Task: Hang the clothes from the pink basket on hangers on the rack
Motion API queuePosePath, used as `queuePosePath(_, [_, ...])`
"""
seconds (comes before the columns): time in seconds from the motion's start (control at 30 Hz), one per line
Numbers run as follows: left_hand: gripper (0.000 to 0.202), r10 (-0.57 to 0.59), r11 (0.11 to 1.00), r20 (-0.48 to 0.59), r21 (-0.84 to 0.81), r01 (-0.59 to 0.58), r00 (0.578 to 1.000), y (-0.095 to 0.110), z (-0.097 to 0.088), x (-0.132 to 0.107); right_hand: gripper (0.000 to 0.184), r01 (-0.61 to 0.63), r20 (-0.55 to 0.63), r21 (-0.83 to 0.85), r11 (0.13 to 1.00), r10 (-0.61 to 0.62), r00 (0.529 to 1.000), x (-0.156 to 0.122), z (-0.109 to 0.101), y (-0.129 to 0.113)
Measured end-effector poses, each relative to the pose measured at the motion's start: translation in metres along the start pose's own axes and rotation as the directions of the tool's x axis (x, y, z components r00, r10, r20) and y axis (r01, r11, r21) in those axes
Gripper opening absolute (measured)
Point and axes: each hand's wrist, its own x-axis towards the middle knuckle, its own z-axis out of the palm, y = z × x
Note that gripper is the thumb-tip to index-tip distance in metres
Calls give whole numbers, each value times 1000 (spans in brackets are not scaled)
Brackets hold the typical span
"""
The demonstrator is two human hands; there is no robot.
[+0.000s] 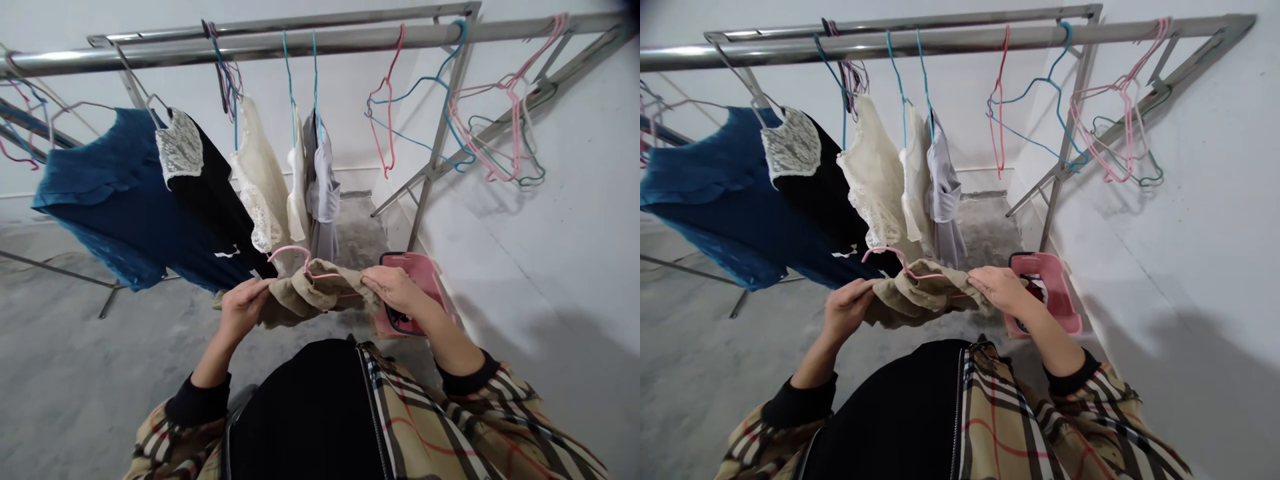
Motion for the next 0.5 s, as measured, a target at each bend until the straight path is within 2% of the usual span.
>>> queuePosePath(0.27, [23,120,986,65,-122,-111,991,7,32,8,42,-47,87,139,989,34,996,-7,-21,-21])
queuePosePath(0.4, [21,187,976,38,-124,-181,982,6,32,17,36,-88,168,224,971,51,984,-17,-37,-15])
queuePosePath(0.5, [18,200,975,23,-105,-197,979,0,29,22,36,-168,212,236,957,118,970,-31,-53,-8])
